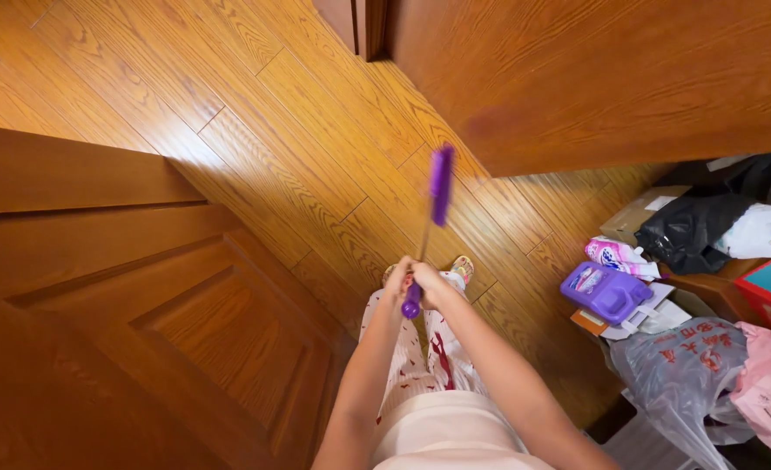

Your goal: Sweep the floor in multiple rooms using a broom and dustpan.

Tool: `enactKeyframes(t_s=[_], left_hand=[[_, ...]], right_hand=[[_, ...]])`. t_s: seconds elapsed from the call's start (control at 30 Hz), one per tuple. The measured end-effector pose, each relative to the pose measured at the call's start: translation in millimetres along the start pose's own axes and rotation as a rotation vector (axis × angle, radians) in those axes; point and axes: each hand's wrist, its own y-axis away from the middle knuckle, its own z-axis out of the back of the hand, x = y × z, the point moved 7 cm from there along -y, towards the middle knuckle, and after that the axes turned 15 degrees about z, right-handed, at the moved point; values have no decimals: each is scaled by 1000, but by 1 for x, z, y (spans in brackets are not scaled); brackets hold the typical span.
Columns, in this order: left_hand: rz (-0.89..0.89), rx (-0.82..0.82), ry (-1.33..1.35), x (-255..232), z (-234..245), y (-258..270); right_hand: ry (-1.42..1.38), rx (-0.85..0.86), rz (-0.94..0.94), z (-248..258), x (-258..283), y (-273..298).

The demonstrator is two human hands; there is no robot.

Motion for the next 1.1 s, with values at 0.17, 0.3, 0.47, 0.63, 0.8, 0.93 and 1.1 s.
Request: enactKeyframes(t_s=[0.17, 0.3, 0.47, 0.63, 0.8, 0.93, 1.1], left_hand=[[-47, -35, 144, -55, -46, 150], [-22, -115, 18, -67, -83, 204], [45, 2, 158, -63, -63, 150], [-66, 158, 496, -103, -51, 109], [-253, -96, 582, -158, -81, 168], [-415, -12, 820, -134, -67, 157], [-622, -206, 1373, -42, -42, 131]], right_hand=[[37, 206, -64, -28, 6, -5], [-111, 214, -70, -20, 31, 31], [23, 99, -17, -46, 59, 48], [283, 151, -25, -84, 89, -3], [565, 323, -63, -108, 147, -25], [630, 387, -264, -123, 166, 28], [637, 493, -735, -96, 154, 145]])
